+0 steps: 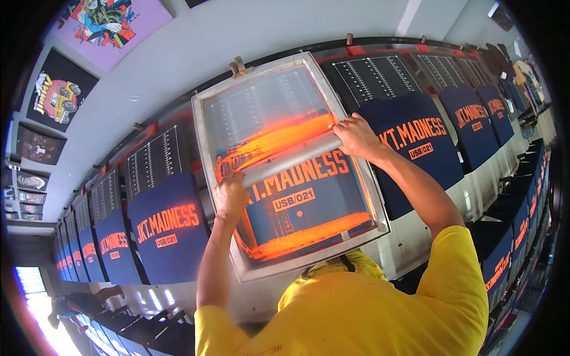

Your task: The person performs screen printing on a series of t-shirts by applying orange ink through a stencil with a squeegee and then lifting the frame to reveal the printed design.

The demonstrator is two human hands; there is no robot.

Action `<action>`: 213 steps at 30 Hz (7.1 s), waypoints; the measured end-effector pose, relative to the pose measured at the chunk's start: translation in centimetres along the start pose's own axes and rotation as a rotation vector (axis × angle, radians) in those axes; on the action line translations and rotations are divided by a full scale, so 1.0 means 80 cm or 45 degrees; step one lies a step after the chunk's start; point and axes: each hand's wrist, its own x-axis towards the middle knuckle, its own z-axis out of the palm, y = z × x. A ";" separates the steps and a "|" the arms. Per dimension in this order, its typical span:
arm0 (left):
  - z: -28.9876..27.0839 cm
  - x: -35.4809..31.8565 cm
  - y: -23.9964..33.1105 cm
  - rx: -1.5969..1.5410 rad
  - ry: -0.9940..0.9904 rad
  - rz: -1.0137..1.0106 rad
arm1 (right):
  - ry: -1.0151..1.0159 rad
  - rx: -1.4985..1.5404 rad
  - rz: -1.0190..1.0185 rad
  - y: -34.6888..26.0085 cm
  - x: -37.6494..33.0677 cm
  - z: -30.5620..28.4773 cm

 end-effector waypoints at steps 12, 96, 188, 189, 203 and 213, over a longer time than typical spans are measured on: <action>-0.087 -0.026 0.006 -0.058 -0.152 -0.125 | -0.014 -0.039 -0.002 -0.051 -0.005 -0.056; -0.067 -0.281 0.097 -0.146 0.076 0.035 | -0.064 0.006 0.139 -0.215 -0.270 -0.036; 0.100 -0.102 0.424 -1.417 0.061 -0.556 | 1.232 0.932 1.704 0.091 -0.707 -0.105; 0.103 -0.098 0.435 -1.361 0.097 -0.548 | 1.215 0.984 1.670 0.119 -0.700 -0.107; 0.108 -0.097 0.577 -1.212 0.261 -1.118 | 0.826 1.054 1.244 0.406 -0.652 -0.069; 0.128 -0.112 0.568 -0.964 0.359 -1.182 | 0.719 1.109 1.219 0.409 -0.577 -0.068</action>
